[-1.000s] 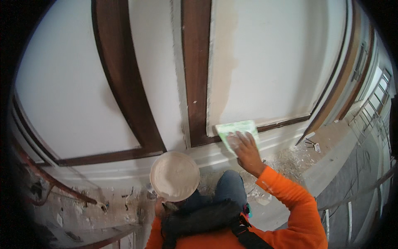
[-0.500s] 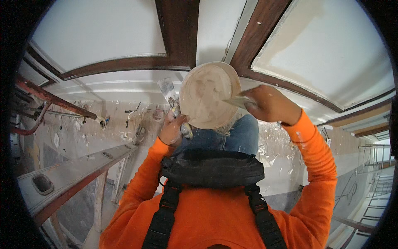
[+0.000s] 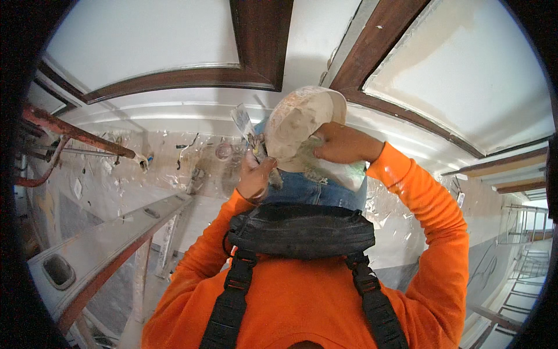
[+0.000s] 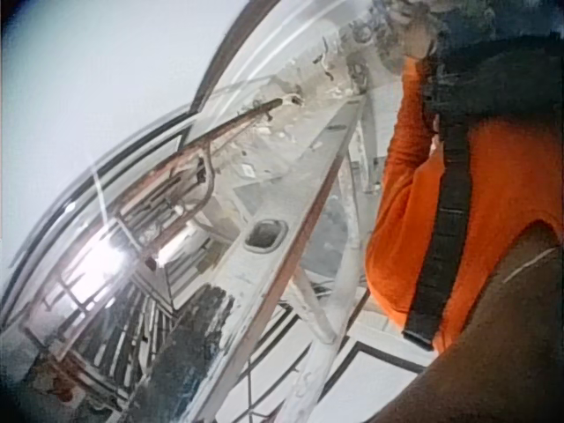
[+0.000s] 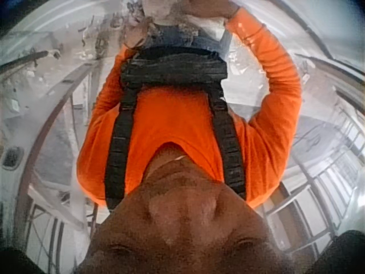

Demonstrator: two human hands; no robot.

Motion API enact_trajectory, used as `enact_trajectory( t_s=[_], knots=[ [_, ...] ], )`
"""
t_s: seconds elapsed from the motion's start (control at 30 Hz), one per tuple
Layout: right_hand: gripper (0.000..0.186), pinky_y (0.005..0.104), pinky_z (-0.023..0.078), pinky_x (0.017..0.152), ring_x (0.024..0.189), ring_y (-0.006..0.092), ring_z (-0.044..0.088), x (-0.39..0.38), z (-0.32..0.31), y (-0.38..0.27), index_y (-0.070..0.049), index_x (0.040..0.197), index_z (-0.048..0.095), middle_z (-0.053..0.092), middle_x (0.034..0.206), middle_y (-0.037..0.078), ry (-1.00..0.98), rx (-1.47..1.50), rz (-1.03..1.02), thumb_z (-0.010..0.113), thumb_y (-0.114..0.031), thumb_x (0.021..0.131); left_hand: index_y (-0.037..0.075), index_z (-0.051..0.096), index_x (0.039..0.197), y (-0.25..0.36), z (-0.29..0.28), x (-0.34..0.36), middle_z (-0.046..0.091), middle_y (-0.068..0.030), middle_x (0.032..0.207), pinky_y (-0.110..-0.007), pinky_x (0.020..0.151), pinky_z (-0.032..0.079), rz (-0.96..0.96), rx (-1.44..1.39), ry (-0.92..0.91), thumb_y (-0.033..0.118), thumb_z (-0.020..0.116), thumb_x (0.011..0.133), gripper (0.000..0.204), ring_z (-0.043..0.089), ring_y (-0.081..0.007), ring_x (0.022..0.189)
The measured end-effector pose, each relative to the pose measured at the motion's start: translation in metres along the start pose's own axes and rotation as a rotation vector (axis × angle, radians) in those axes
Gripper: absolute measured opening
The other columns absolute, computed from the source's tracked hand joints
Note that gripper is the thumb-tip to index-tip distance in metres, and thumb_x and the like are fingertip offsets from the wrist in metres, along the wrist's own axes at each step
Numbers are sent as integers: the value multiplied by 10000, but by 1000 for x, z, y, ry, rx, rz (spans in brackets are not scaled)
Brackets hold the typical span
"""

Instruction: The person applies joint compound to a wall section using a spreading tool and a bucket, smoothing the surface with broad strokes.

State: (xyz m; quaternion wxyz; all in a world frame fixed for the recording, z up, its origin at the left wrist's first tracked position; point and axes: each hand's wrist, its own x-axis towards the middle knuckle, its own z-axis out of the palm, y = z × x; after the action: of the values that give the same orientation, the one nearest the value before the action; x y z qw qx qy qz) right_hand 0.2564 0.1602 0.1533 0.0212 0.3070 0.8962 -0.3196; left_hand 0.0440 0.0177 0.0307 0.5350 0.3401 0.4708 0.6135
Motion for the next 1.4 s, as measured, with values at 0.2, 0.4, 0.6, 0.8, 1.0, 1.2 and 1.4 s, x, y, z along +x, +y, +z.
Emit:
enact_trajectory(
  t_s=[0.2,0.4,0.6,0.8,1.0,1.2,1.4],
  knots=[
    [527,366,471,986,1098,339,637,3,-12,5,70,1198,629,678,1153,226,-144,280,160,692,-311,839,69,603,1305,-33,-34,9,699,-169,1122,-370,861,535,663,863,-105,-20,553,884,433,683,-316,975],
    [340,279,501,916,997,176,657,-12,-16,24,29,1150,681,713,1044,96,-86,753,233,707,-137,854,59,631,1278,-24,-46,3,712,-177,1108,-386,845,554,489,993,-84,138,591,888,400,700,-291,952],
    [294,322,514,963,990,181,679,-91,-91,46,54,1141,663,722,1055,115,409,1099,-5,663,-47,865,38,546,1389,-48,-69,25,593,-229,1358,-430,1119,399,81,802,-66,43,421,932,473,559,-369,1272],
    [348,322,535,847,920,208,683,-197,-259,-86,17,1243,628,714,1080,137,1310,-171,-68,576,-22,901,16,547,1378,-132,-113,73,597,-233,1350,-433,1106,414,61,555,-228,54,399,966,439,560,-367,1269],
    [496,413,498,934,1120,314,607,-183,-363,-125,-18,1308,571,656,1199,142,1536,-1304,-187,627,-4,815,16,542,1381,-163,-111,85,591,-234,1355,-435,1105,414,183,659,-307,63,414,959,443,558,-369,1271],
    [486,454,470,971,1197,338,577,-143,-398,-115,1,1337,531,610,1292,169,1602,-1461,-203,553,23,852,17,538,1384,-184,-110,88,585,-235,1360,-436,1104,414,220,697,-324,73,429,952,449,555,-371,1273],
    [578,487,430,1008,1293,345,508,-116,-378,-92,2,1429,439,505,1429,185,1502,-1536,-118,526,8,858,17,533,1387,-192,-107,98,579,-236,1365,-437,1103,414,228,704,-344,82,444,945,455,552,-372,1275]
  ],
)
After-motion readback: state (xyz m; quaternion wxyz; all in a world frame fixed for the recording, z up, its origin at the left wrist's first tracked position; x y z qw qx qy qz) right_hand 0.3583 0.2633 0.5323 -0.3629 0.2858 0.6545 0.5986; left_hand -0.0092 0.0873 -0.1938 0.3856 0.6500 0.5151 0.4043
